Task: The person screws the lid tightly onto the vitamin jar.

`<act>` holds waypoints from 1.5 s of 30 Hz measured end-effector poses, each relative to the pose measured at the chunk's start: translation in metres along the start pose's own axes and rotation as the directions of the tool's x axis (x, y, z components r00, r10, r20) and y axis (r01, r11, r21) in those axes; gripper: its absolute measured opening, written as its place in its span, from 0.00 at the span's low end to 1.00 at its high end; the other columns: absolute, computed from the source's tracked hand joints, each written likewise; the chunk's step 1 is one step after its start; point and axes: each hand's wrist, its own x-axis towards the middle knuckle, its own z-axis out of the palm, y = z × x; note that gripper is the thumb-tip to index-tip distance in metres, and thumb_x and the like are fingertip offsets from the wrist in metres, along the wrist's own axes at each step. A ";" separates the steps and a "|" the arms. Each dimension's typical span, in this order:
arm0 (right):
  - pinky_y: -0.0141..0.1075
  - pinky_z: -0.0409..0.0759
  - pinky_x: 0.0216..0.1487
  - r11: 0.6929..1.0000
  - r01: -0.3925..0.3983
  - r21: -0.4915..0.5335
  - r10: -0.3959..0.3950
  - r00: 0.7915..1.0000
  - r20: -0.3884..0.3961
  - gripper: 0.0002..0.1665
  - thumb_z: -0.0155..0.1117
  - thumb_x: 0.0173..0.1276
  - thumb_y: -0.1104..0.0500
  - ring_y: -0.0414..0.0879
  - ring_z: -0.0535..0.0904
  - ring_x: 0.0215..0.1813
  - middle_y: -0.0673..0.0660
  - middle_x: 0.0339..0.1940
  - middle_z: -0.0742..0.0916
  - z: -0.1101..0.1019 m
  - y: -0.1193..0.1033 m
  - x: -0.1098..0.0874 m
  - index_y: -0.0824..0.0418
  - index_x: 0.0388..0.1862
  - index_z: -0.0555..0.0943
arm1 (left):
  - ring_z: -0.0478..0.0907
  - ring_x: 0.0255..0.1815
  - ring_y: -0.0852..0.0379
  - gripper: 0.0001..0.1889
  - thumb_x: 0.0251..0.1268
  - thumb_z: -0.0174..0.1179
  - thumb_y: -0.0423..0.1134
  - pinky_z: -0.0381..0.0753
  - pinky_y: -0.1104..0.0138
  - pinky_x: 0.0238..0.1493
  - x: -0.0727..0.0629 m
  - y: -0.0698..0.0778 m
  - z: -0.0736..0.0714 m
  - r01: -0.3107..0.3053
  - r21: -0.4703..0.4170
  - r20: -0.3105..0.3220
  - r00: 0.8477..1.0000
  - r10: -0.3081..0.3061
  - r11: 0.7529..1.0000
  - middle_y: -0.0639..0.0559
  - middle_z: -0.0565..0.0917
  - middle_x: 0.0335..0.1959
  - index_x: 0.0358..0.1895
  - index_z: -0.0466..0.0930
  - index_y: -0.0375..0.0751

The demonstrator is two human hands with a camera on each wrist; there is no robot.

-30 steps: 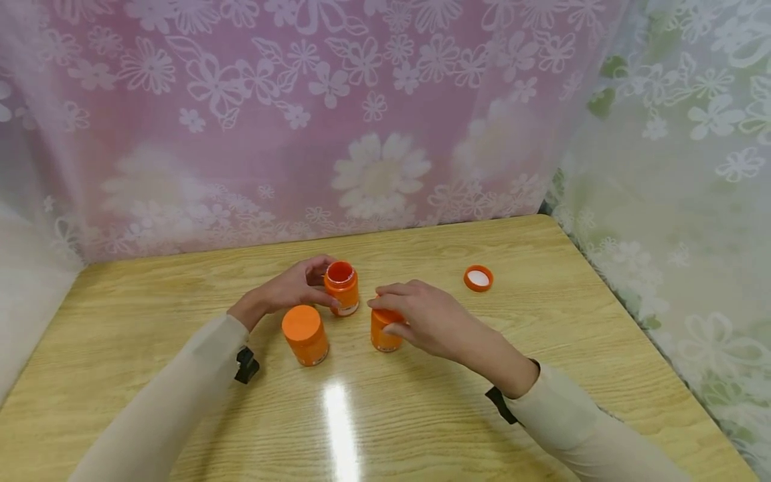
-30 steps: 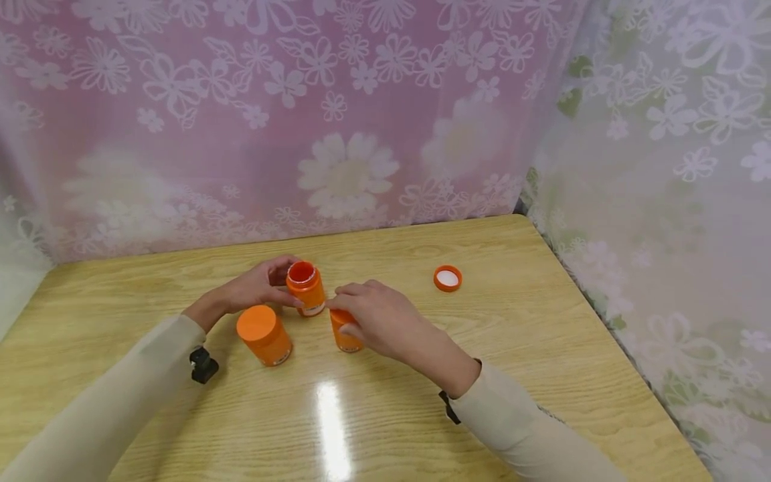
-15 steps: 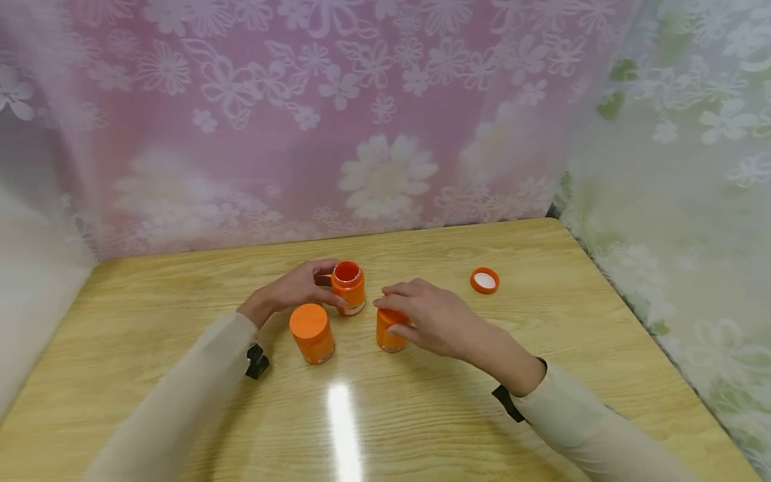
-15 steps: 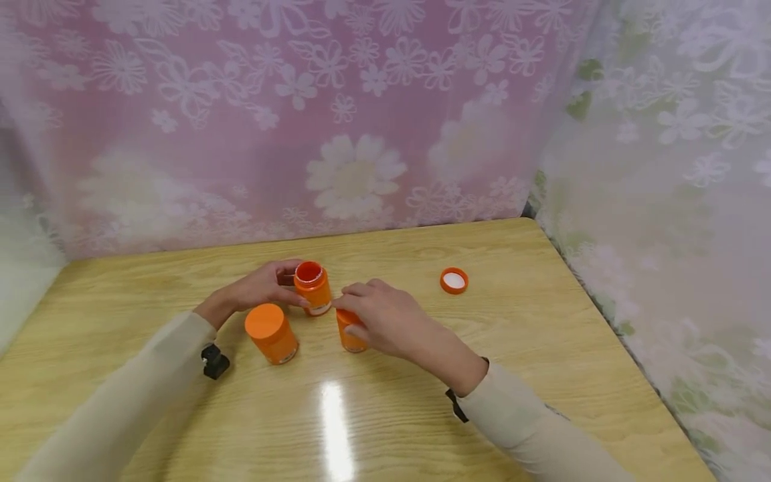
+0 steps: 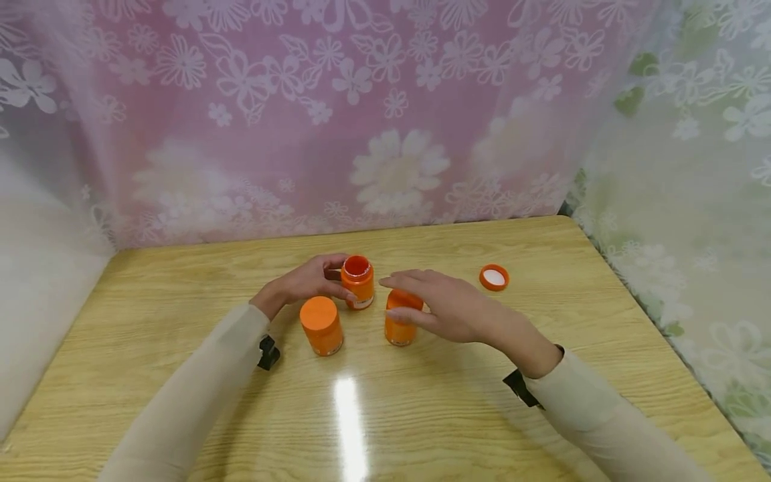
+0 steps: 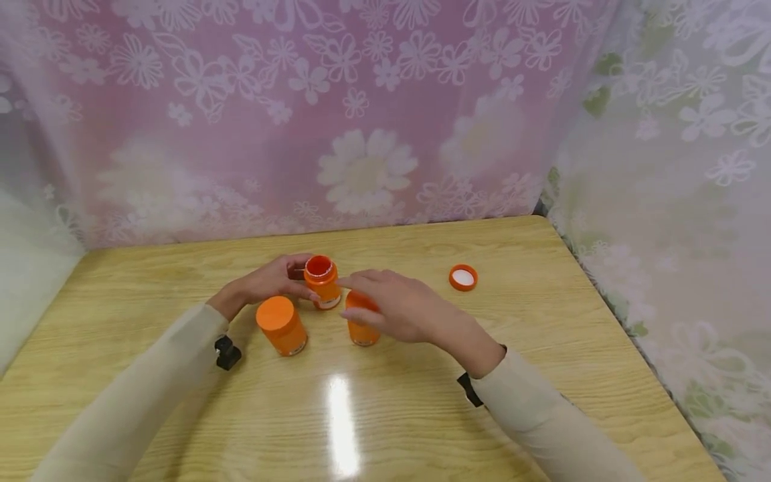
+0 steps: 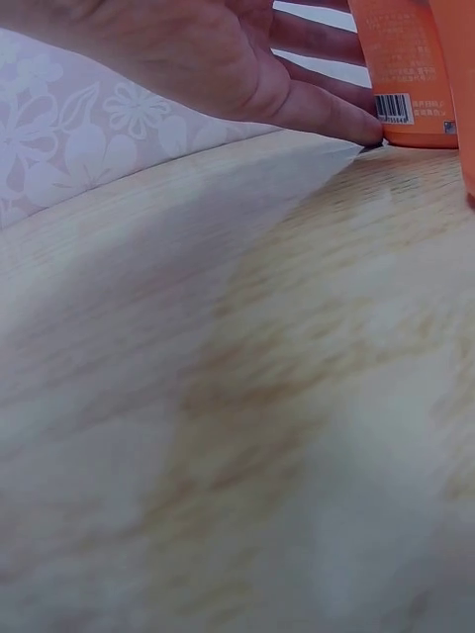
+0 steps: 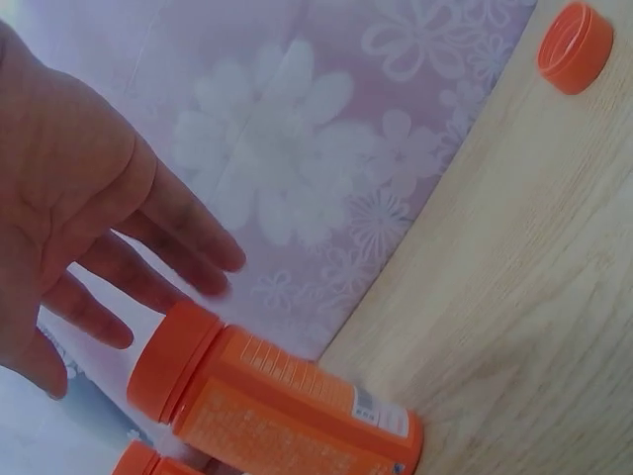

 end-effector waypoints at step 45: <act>0.67 0.64 0.57 0.949 -0.303 -0.088 0.301 0.953 -0.035 0.39 0.60 0.66 0.39 0.70 0.55 0.69 0.67 0.71 0.63 0.013 0.189 -0.036 0.57 0.70 0.67 | 0.71 0.62 0.50 0.33 0.56 0.69 0.31 0.73 0.58 0.58 0.001 -0.003 -0.001 0.022 -0.019 -0.018 1.000 -0.023 1.000 0.47 0.75 0.61 0.66 0.68 0.42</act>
